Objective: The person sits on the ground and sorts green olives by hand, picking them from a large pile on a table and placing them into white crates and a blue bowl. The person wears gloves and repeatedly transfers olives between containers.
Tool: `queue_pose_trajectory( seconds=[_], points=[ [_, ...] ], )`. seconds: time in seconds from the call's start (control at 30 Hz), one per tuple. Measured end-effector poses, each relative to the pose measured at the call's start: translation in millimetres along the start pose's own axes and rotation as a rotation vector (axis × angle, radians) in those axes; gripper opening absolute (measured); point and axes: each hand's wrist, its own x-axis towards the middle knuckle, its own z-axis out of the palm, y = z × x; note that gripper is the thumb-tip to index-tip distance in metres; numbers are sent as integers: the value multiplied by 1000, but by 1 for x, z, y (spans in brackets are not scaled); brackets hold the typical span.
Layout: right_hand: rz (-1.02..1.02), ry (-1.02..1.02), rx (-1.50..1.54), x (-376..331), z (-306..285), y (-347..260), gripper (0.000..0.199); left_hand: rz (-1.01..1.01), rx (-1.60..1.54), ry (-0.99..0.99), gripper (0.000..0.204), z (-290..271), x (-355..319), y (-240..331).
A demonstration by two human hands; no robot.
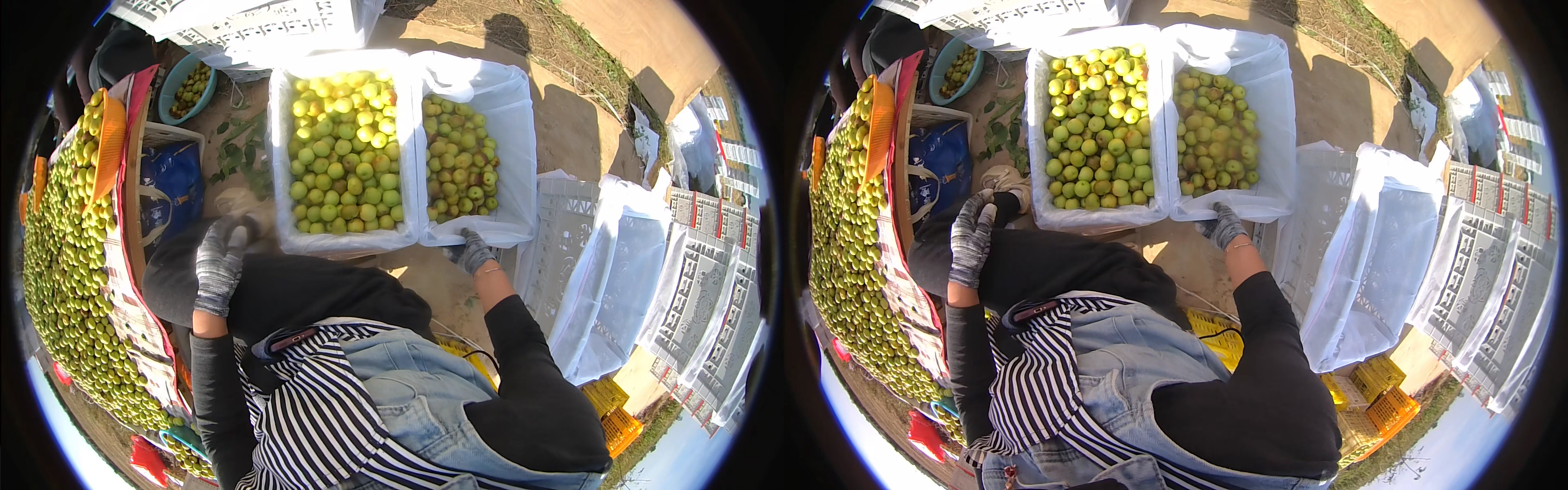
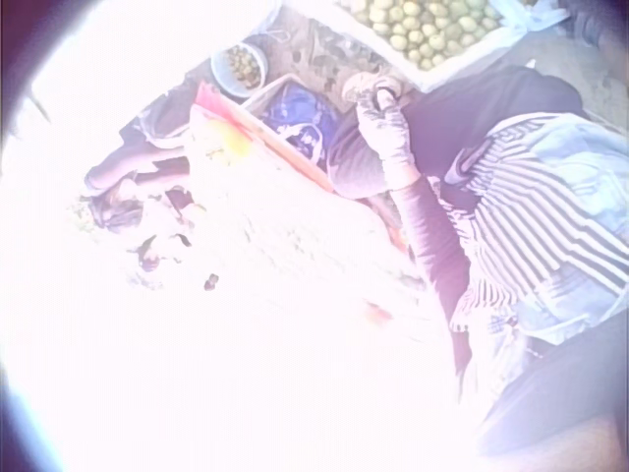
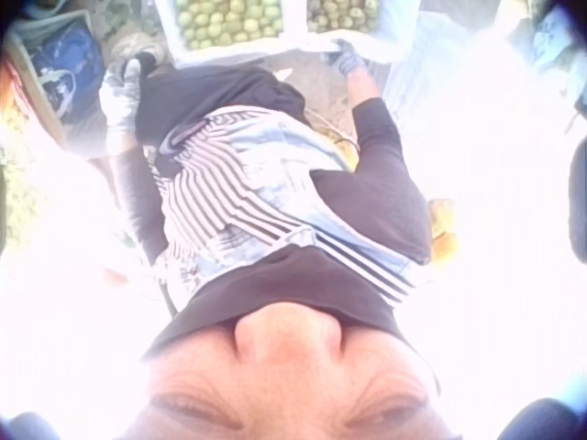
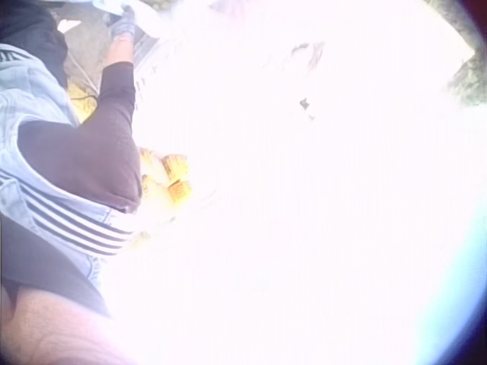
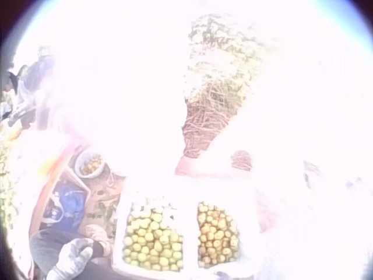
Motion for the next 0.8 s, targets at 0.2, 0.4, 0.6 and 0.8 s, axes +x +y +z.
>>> queue_pose_trajectory(
  seconds=[0.2,0.4,0.6,0.8],
  points=[
    [112,-382,-1097,-48,0,-90,44,102,363,-91,27,6,0,-10],
    [-887,48,-1488,10,34,-101,48,-111,224,-84,26,4,-1,2],
    [-1059,369,-1436,69,63,-113,47,-53,192,-40,28,5,-6,5],
    [-919,284,-1505,85,87,-123,48,-42,192,-3,27,7,-9,4]
  ],
)
